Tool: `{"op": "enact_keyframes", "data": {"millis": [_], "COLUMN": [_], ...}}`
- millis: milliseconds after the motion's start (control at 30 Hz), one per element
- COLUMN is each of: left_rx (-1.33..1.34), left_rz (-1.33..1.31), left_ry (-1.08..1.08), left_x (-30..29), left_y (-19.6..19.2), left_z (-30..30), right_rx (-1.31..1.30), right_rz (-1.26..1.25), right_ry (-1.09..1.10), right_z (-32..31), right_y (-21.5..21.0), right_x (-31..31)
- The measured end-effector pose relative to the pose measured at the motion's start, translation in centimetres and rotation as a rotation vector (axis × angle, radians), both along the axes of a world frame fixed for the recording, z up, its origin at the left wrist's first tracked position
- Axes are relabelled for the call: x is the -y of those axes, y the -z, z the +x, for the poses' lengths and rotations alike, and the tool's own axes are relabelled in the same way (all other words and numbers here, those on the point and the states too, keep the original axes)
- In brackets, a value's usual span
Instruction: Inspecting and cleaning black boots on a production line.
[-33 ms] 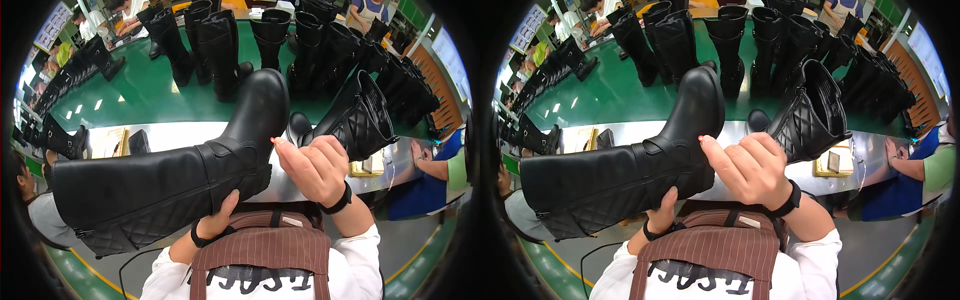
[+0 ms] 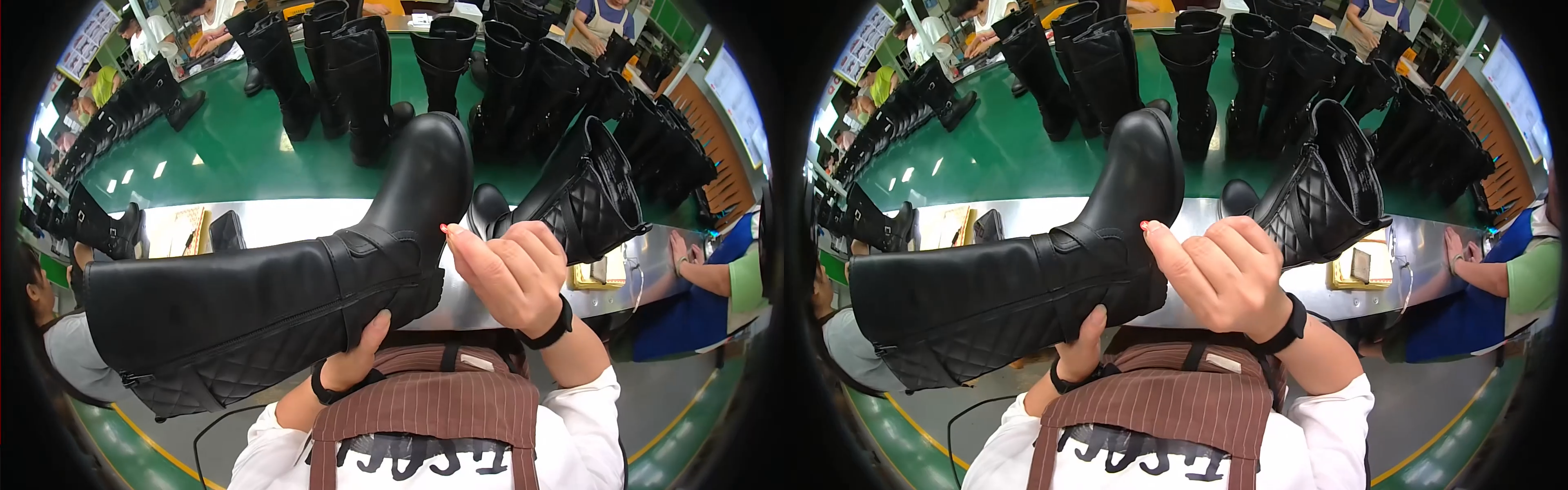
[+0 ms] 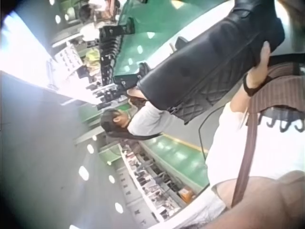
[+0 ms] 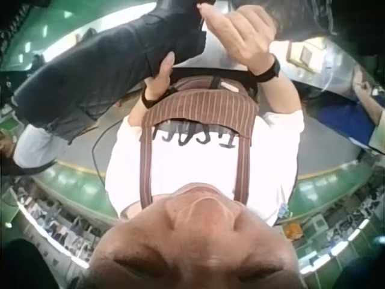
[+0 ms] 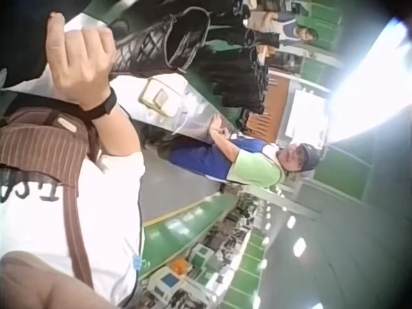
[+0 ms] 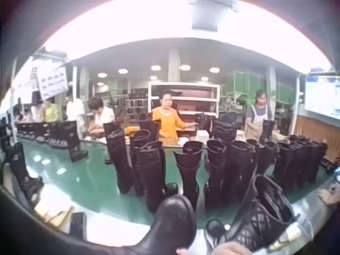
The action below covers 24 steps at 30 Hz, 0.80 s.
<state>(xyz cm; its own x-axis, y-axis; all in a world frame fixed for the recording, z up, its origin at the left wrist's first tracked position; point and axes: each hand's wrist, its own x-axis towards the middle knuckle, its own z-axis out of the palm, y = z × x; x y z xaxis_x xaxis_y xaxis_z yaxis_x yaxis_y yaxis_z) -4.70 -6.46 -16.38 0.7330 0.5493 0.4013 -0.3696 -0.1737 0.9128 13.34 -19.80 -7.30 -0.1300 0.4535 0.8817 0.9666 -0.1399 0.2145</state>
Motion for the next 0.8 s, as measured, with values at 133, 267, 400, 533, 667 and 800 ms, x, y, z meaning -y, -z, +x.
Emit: {"op": "enact_keyframes", "data": {"millis": [133,267,400,533,667,800], "left_rx": [-0.018,-0.02,-0.131,-0.394,-0.497,-0.432], "left_rz": [0.024,0.039,0.167,0.623,0.808,0.92], "left_ry": [-0.008,-0.116,-0.18,-0.133,-0.07,-0.055], "left_x": [0.0,0.1,0.1,0.8,4.2,7.5], "left_y": [-0.5,-0.8,-1.5,-2.4,-2.0,-1.5], "left_z": [-0.5,0.2,1.9,5.9,9.8,10.7], "right_rx": [-0.007,-0.116,-0.077,-0.393,-0.676,-0.91], "right_rz": [-0.08,-0.229,-0.091,-0.282,-0.428,-0.431], "right_ry": [0.034,0.011,0.41,0.476,0.306,0.25], "right_z": [-0.5,-2.3,-4.1,-2.6,-1.7,-0.2], "right_y": [0.9,-1.8,-7.3,-9.2,-11.1,-13.1], "right_x": [-0.7,1.3,8.2,10.8,9.8,8.1]}}
